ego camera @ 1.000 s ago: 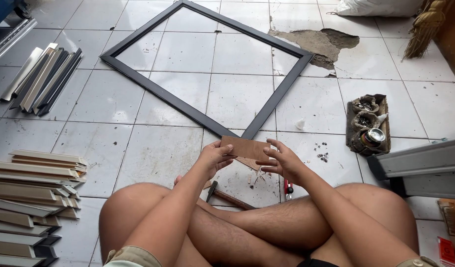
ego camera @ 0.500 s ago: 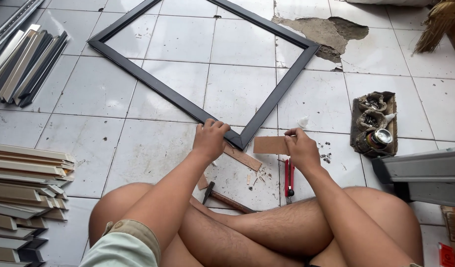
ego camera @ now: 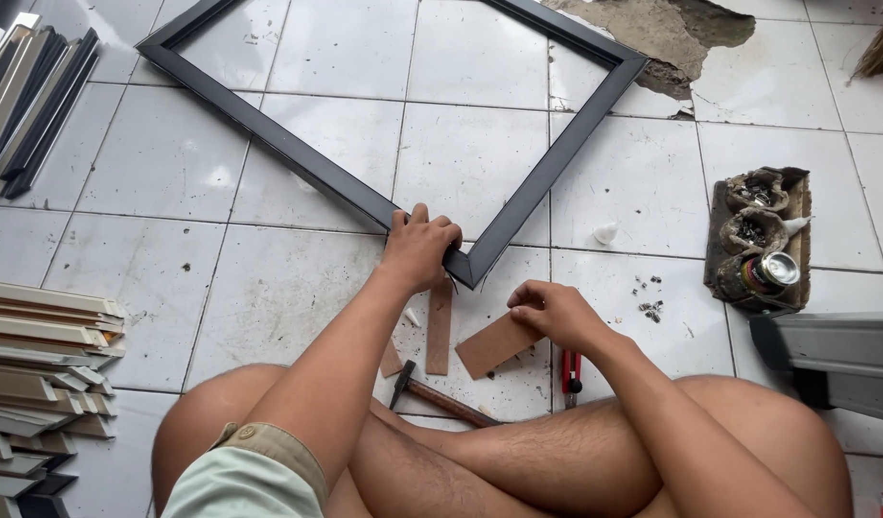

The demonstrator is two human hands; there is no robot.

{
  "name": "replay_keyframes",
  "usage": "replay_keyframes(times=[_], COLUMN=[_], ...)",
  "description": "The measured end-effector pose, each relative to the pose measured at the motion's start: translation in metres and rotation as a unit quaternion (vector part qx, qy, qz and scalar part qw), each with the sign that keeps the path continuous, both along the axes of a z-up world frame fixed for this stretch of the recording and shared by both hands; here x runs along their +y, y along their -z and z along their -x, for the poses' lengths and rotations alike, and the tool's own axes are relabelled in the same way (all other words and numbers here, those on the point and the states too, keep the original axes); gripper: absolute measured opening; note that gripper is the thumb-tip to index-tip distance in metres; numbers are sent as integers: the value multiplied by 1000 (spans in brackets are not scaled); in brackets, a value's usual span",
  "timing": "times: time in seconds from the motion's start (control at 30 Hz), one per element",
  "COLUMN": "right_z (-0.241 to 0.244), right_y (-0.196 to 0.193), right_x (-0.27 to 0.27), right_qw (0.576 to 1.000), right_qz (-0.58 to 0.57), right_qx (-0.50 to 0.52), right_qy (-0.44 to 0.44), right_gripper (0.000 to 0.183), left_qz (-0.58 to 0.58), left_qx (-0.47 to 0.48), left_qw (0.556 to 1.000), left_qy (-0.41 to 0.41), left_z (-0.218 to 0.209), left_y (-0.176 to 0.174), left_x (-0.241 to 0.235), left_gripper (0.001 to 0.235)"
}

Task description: Gluing and assembling the mitered corners of a picture frame.

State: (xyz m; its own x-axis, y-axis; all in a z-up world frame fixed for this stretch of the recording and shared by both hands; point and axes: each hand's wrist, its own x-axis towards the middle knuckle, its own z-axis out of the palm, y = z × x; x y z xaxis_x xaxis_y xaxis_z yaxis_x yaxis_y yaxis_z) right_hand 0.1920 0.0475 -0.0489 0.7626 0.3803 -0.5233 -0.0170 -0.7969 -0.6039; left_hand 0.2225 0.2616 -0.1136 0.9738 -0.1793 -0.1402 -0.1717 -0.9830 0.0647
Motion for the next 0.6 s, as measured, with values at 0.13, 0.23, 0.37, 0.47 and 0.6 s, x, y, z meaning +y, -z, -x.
replay_keyframes(times=[0.13, 0.23, 0.37, 0.47, 0.6], right_z=[-24, -37, -37, -26, 1], right_y=[30, 42, 36, 32, 3], right_x=[-20, -29, -24, -9, 13], right_qw=[993, 973, 948, 975, 998], right_qz=[-36, -82, -139, -74, -26], right_qx=[-25, -65, -113, -122, -49], right_qy=[114, 204, 263, 169, 16], right_gripper=[23, 27, 34, 27, 29], left_qz=[43, 59, 80, 86, 85], left_qx=[-1, -12, -13, -16, -4], left_qw=[999, 998, 997, 996, 996], left_qy=[-17, -22, -21, -12, -13], left_z=[2, 1, 1, -1, 3], left_y=[-41, -59, -68, -58, -49], left_x=[1, -3, -7, -10, -10], left_gripper=[37, 38, 36, 37, 37])
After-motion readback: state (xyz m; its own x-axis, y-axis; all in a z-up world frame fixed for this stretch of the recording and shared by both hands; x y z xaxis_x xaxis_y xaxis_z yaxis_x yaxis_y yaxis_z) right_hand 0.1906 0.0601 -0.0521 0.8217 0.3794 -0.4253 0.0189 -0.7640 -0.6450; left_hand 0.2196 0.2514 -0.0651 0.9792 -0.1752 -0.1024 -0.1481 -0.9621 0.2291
